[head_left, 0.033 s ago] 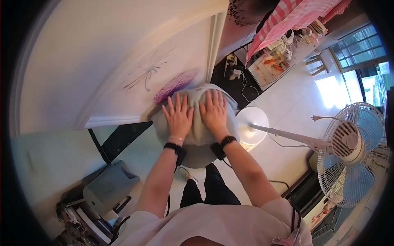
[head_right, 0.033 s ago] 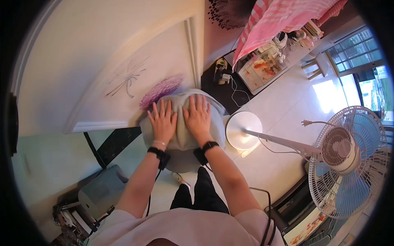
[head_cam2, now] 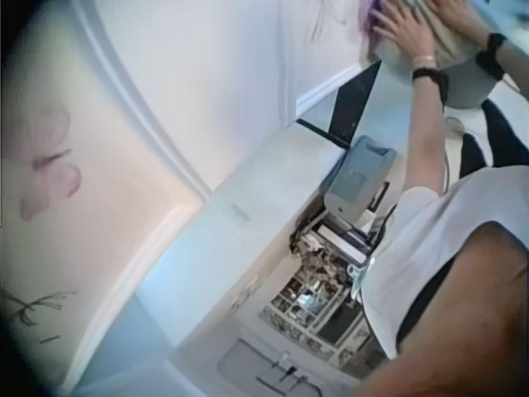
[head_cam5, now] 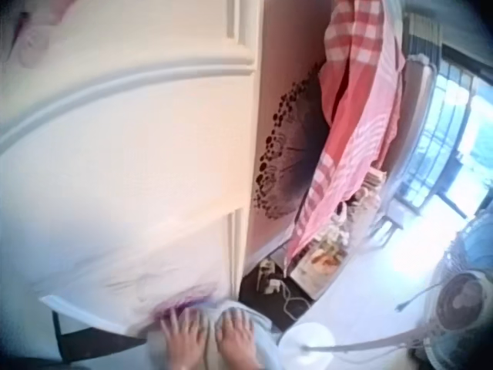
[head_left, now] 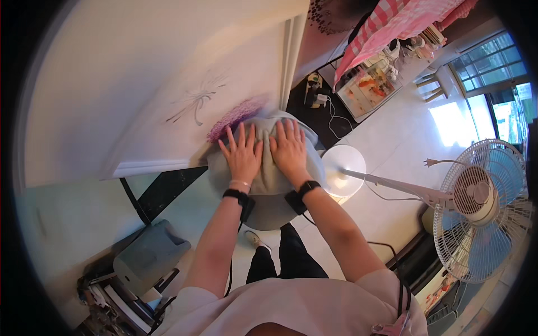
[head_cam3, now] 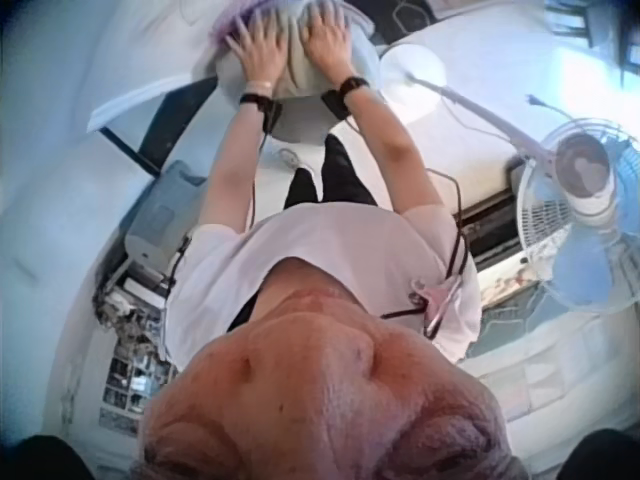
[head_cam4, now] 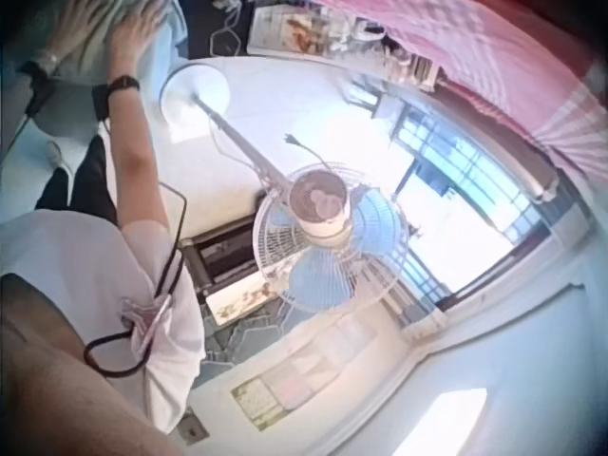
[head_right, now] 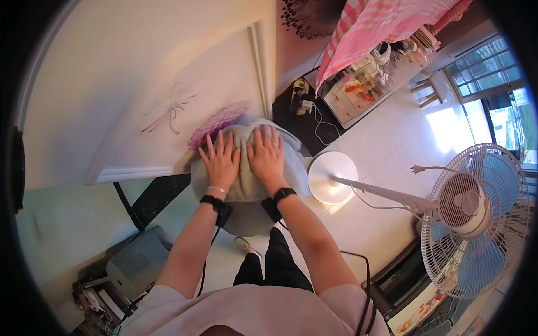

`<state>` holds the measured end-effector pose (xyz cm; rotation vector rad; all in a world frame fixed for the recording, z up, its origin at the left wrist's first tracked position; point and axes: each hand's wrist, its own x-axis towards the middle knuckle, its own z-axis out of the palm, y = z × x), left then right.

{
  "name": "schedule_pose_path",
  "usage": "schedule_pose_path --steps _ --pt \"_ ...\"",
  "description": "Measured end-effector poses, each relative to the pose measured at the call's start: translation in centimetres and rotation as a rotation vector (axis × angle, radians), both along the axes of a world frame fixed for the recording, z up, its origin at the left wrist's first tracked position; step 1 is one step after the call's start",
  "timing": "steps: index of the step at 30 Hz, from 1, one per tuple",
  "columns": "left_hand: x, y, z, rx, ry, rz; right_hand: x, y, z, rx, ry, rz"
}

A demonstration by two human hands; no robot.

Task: Cleaning a door and then wiping down a small round appliance or lid.

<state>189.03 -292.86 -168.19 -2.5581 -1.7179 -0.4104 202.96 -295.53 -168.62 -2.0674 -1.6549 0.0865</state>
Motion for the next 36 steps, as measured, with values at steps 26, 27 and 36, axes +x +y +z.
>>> schedule_pose_path --steps 26,27,36 --pt "-6.9 -2.7 -3.6 -0.187 -0.470 0.386 2.9 6.3 0.3 -0.450 0.295 0.322" --pt "-7.8 -3.5 -4.3 -0.184 -0.466 0.379 3.7 5.9 -0.5 -0.413 0.397 0.270" --pt "-7.6 -14.4 -1.6 -0.535 -1.025 0.686 4.9 -5.4 -0.4 -0.184 0.365 -0.005"
